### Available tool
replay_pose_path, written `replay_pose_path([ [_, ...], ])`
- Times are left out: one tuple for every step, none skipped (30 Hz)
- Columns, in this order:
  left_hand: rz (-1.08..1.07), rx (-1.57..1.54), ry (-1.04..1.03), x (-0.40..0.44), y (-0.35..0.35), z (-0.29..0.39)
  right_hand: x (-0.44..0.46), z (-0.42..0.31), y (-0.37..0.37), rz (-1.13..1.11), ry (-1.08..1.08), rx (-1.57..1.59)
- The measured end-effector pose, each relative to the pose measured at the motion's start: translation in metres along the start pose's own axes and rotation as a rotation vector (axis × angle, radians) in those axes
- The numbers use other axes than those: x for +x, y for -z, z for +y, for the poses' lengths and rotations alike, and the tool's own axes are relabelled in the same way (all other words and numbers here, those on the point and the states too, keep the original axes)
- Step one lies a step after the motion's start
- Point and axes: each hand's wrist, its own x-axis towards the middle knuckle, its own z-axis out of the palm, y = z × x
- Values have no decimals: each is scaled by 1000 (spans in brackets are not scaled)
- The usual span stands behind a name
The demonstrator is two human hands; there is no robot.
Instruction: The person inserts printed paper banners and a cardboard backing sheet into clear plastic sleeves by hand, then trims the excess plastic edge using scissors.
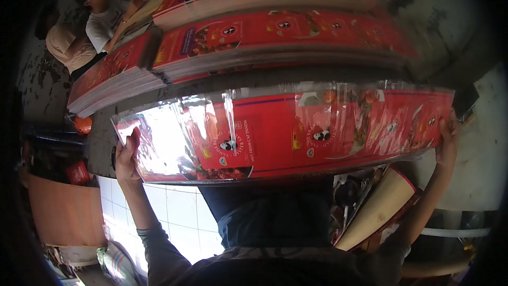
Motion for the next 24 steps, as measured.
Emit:
replay_pose_path([
  [129,121,17,18,-20,11,15,-3,-4,-23,-5,-32],
  [42,182,-34,35,-37,25,30,-7,-8,-49,-6,-62],
  [-44,243,-85,53,-55,40,43,-15,-21,-27,8,-62],
  [-8,331,-265,69,-69,53,56,-24,-33,-7,24,-62],
  [19,467,-390,88,-66,69,73,-34,-35,-20,10,-66],
  [113,587,-504,103,-71,86,92,-41,-40,-36,-10,-71],
  [206,709,-618,118,-74,98,119,-42,-35,-47,-24,-66],
  [208,714,-615,141,-69,106,145,-38,-30,-55,-41,-61],
  [240,988,-824,163,-59,115,160,-36,-38,-56,-45,-60],
  [268,1262,-1034,172,-59,119,172,-33,-47,-75,-6,-170],
  [268,1263,-1032,175,-55,115,181,-29,-54,-95,35,-280],
  [277,1489,-972,175,-57,107,189,-14,-53,-96,35,-280],
  [284,1715,-901,176,-59,98,199,9,-48,-185,44,-403],
  [157,1657,-954,174,-61,84,206,28,-48,-273,55,-525],
  [26,1595,-1002,169,-62,66,201,39,-59,-272,55,-523],
  [-65,1550,-852,159,-65,47,188,47,-78,-253,71,-636],
  [-154,1499,-697,153,-67,32,180,53,-89,-235,82,-751],
  [-158,1502,-680,154,-65,23,181,58,-91,-245,69,-754],
  [-174,1687,-780,153,-62,15,183,64,-94,-220,91,-796],
  [-196,1870,-884,150,-60,10,182,68,-97,-195,114,-837],
  [-204,1873,-871,148,-63,10,177,66,-100,-202,103,-837],
  [-137,1893,-821,145,-68,12,170,57,-104,-191,107,-822],
  [-68,1911,-773,145,-71,12,168,52,-106,-178,113,-807],
  [-70,1910,-773,146,-70,11,171,52,-103,-178,111,-808],
])
